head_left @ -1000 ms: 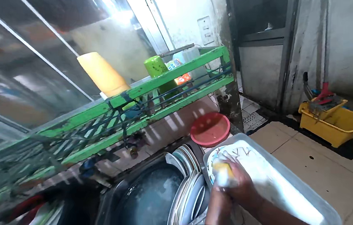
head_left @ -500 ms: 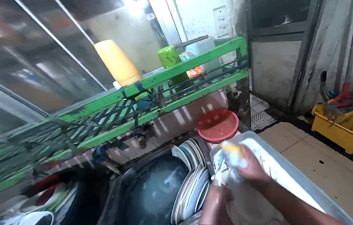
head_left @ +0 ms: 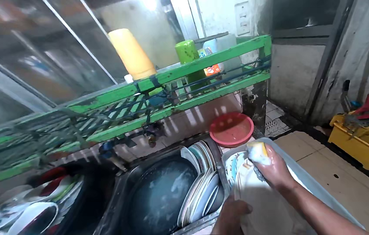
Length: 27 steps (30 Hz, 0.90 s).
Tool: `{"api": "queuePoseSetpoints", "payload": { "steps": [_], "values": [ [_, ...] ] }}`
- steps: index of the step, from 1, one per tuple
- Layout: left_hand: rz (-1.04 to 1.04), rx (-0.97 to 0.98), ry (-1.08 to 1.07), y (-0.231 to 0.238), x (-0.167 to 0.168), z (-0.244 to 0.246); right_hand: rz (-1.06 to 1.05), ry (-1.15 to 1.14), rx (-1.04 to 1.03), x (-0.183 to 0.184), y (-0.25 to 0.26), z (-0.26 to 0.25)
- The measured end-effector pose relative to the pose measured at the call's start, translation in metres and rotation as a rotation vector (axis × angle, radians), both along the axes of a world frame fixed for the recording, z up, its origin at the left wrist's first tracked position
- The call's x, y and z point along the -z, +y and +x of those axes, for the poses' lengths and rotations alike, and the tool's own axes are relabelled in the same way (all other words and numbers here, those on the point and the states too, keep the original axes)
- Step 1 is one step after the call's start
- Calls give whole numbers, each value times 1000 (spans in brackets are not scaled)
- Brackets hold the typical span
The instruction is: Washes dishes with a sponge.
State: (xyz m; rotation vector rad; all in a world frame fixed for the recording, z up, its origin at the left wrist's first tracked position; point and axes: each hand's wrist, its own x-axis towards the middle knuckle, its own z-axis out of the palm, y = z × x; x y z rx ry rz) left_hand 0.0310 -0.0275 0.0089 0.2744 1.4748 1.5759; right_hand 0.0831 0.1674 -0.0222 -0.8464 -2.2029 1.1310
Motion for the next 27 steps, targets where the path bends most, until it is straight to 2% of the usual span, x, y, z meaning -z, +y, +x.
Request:
{"api": "queuePoseSetpoints", "payload": {
  "steps": [1, 3, 4, 5, 6, 8, 9, 11, 13, 15, 17, 20, 21, 22, 24, 26, 27],
  "values": [
    [10, 62, 5, 0, -1, -4, 141, 59, -95, -2, -18, 1],
    [27, 153, 86, 2, 0, -17, 494, 342, -224, 8, -48, -9],
    [8, 163, 129, 1, -1, -22, 540, 440, -240, 13, -51, -14],
    [-14, 152, 174, 0, -2, -21, 487, 448, -224, 19, -45, -14],
    [-53, 119, 192, -2, -3, -17, 355, 364, -180, 24, -32, -11],
    [-93, 16, 141, -4, -3, -6, 78, 152, 42, 20, -1, -8],
    [-75, 1, 88, -4, -3, -3, 21, 96, 133, 13, 9, -8],
    [-42, 47, 4, -2, -4, -3, 81, 62, 95, 4, 5, -2],
    [-44, 132, 12, 3, -6, -12, 262, 118, -119, -1, -24, 1],
    [-21, 167, 92, 4, -5, -21, 526, 348, -253, 6, -46, -9],
    [-15, 112, 142, 2, -4, -22, 456, 372, -213, 16, -36, -14],
    [-90, -5, 97, 1, -6, -9, 57, 135, 80, 12, 3, -12],
    [-91, 13, 64, 3, -7, -7, 22, 105, 124, 6, 8, -10],
    [-92, 61, 39, 4, -7, -9, 62, 104, 100, 2, 5, -7],
    [-80, 149, 59, 6, -5, -17, 249, 158, -86, -3, -20, -3],
    [-6, 181, 123, 4, 1, -24, 525, 371, -248, 2, -45, -11],
    [10, 159, 136, 3, 0, -26, 557, 427, -260, 5, -46, -16]
  ]
}}
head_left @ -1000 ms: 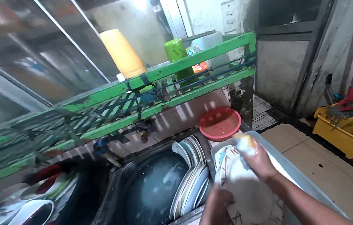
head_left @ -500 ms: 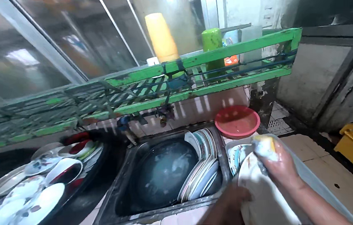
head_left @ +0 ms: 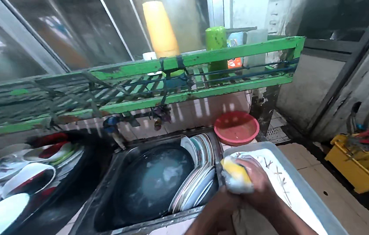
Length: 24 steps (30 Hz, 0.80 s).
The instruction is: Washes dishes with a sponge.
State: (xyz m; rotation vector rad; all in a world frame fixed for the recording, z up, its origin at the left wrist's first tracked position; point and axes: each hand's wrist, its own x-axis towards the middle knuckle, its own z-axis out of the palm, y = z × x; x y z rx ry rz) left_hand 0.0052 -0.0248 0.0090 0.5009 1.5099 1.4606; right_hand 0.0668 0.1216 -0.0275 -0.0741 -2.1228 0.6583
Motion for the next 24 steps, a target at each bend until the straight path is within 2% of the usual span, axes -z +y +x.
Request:
{"api": "queuePoseSetpoints", "payload": {
  "steps": [1, 4, 5, 7, 10, 12, 14, 16, 19, 21, 23, 24],
  "values": [
    [0, -38, -3, -1, -2, 1, -60, -33, 28, 4, 7, -1],
    [-106, -172, -69, -4, -6, 12, -501, -290, 298, 3, 45, 3],
    [-120, -164, -93, -3, -7, 13, -550, -317, 360, -2, 51, 4],
    [-86, -76, -145, -2, -9, 13, -430, -286, 305, -9, 35, 8],
    [-1, 16, -117, -3, -7, 6, -108, -129, 47, -8, -11, 8],
    [25, -65, -129, -7, -14, 8, -193, -118, 85, -2, -9, 5],
    [-16, -229, -170, -8, -18, 19, -458, -190, 261, 5, 17, 6],
    [49, -305, -221, -4, -11, 25, -596, -220, 401, 6, 34, 5],
    [249, -295, -179, 4, 8, 17, -527, -193, 268, 11, -4, 7],
    [308, -432, -107, 8, 6, 0, -425, -207, 115, 19, -38, 11],
    [428, -548, -195, 7, 0, -25, -303, -270, 17, 30, -38, 20],
    [469, -566, -266, 3, -4, -33, -262, -323, 45, 35, -25, 24]
  ]
}}
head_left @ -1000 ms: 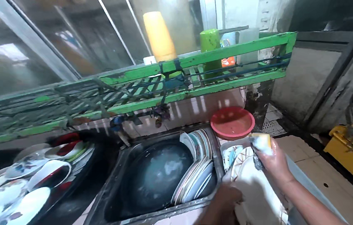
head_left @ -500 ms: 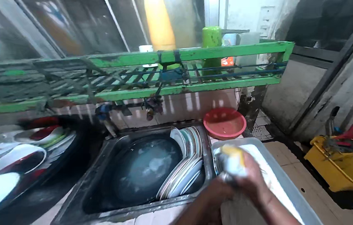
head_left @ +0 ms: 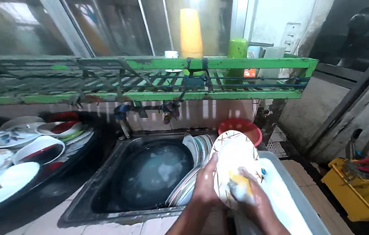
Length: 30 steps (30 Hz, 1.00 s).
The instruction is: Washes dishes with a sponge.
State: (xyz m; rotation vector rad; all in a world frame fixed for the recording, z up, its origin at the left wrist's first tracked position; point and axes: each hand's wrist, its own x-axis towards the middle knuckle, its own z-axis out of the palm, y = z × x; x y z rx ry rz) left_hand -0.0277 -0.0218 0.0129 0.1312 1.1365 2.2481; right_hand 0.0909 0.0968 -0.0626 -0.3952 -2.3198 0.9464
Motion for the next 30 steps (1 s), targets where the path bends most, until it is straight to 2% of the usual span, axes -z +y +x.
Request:
{"api": "queuePoseSetpoints", "payload": {
  "steps": [2, 4, 7, 9, 10, 12, 15, 17, 18, 19, 21, 22, 23, 24, 27, 28, 30],
  "values": [
    [-36, 18, -38, -6, 0, -1, -18, -117, 135, 1, 35, 4],
    [-177, 73, -3, -4, 4, 17, -40, -181, 270, -12, 52, -2],
    [-236, 197, 138, 2, 18, 47, 5, -12, 204, -28, 26, -19],
    [-269, 189, 159, 1, 15, 57, 12, 94, 168, -29, 18, -32],
    [-253, 167, 138, 1, 12, 57, -90, 88, 191, -30, 25, -34],
    [-214, 117, 165, -5, 5, 54, -432, 109, 324, -34, 53, -32],
    [-212, 29, 410, -15, -4, 40, -1007, 406, 421, -44, 80, -24],
    [-229, -112, 519, -14, -2, 24, -1201, 636, 394, -68, 75, -18],
    [-226, -158, 483, -11, 0, 13, -1246, 738, 336, -82, 72, -15],
    [-241, -167, 359, -8, 0, 2, -1280, 814, 244, -91, 72, -9],
    [-175, -59, -47, -7, -5, -15, -1339, 827, -23, -93, 82, 6],
    [-107, -20, -219, -6, -7, -19, -1353, 749, -152, -85, 92, 15],
    [-26, 21, -325, -6, -6, -20, -1338, 625, -215, -74, 101, 23],
    [26, 85, -336, -7, -2, -20, -1252, 482, -185, -60, 108, 30],
    [-24, 331, -162, 0, 17, -8, -739, -17, 321, -34, 89, 29],
    [-62, 413, -108, 6, 23, 0, -564, -125, 383, -32, 73, 22],
    [-109, 547, 13, 16, 35, 17, -215, -134, 280, -32, 38, 11]
  ]
}}
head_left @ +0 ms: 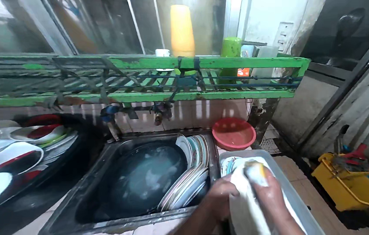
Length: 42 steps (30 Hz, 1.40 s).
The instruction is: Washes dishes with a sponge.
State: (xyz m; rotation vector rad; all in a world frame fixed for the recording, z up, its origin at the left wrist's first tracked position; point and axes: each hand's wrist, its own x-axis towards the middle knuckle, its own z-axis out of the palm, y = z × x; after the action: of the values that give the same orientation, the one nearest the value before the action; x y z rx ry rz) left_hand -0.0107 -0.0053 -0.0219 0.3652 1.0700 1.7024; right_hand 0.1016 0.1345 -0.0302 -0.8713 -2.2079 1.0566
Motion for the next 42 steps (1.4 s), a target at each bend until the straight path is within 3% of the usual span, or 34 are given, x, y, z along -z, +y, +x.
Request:
{"api": "queuePoseSetpoints", "payload": {
  "steps": [3, 7, 9, 12, 15, 16, 20, 23, 26, 27, 28, 30, 32, 34, 36, 39, 42],
  "values": [
    [-219, -32, 159, 1, 0, 24, 245, -68, -167, -17, -23, -7],
    [-317, 120, 273, -5, 12, 32, -207, 53, 216, -5, 37, 17],
    [-356, 209, 273, -5, 14, 30, -276, 83, 305, -2, 52, 26],
    [-396, 333, 281, 4, 0, 23, -7, 68, 68, -16, 18, 19],
    [-370, 281, 366, 8, -13, 23, 384, 106, -241, -15, -12, 8],
    [-378, 296, 391, 9, -10, 23, 338, 133, -219, -9, -6, 10],
    [-418, 336, 280, -3, 1, 31, -252, 127, 183, 1, 43, 25],
    [-432, 393, 259, 2, 2, 30, -122, 57, 34, -5, 27, 19],
    [-340, 249, 264, 4, -8, 29, 328, 101, -288, -17, -9, 2],
    [-318, 212, 260, 4, -10, 27, 313, 110, -296, -22, -8, -2],
    [-331, 184, 256, 4, -13, 24, 163, 83, -249, -28, 1, -2],
    [-367, 63, 176, 0, -25, 23, -165, 98, -38, -30, 32, 3],
    [-255, -144, 54, -2, -28, 18, -296, 114, 135, -13, 59, 12],
    [-79, -313, 7, 2, -19, 10, -261, 144, 152, 1, 47, 20],
    [15, -368, -11, 8, -12, 6, -90, 198, 22, 9, 11, 23],
    [-79, -323, 8, 10, -16, 24, 168, 237, -136, 10, -12, 12],
    [-236, -320, -11, 10, -39, 43, -64, 197, 56, -4, 18, 4]
  ]
}}
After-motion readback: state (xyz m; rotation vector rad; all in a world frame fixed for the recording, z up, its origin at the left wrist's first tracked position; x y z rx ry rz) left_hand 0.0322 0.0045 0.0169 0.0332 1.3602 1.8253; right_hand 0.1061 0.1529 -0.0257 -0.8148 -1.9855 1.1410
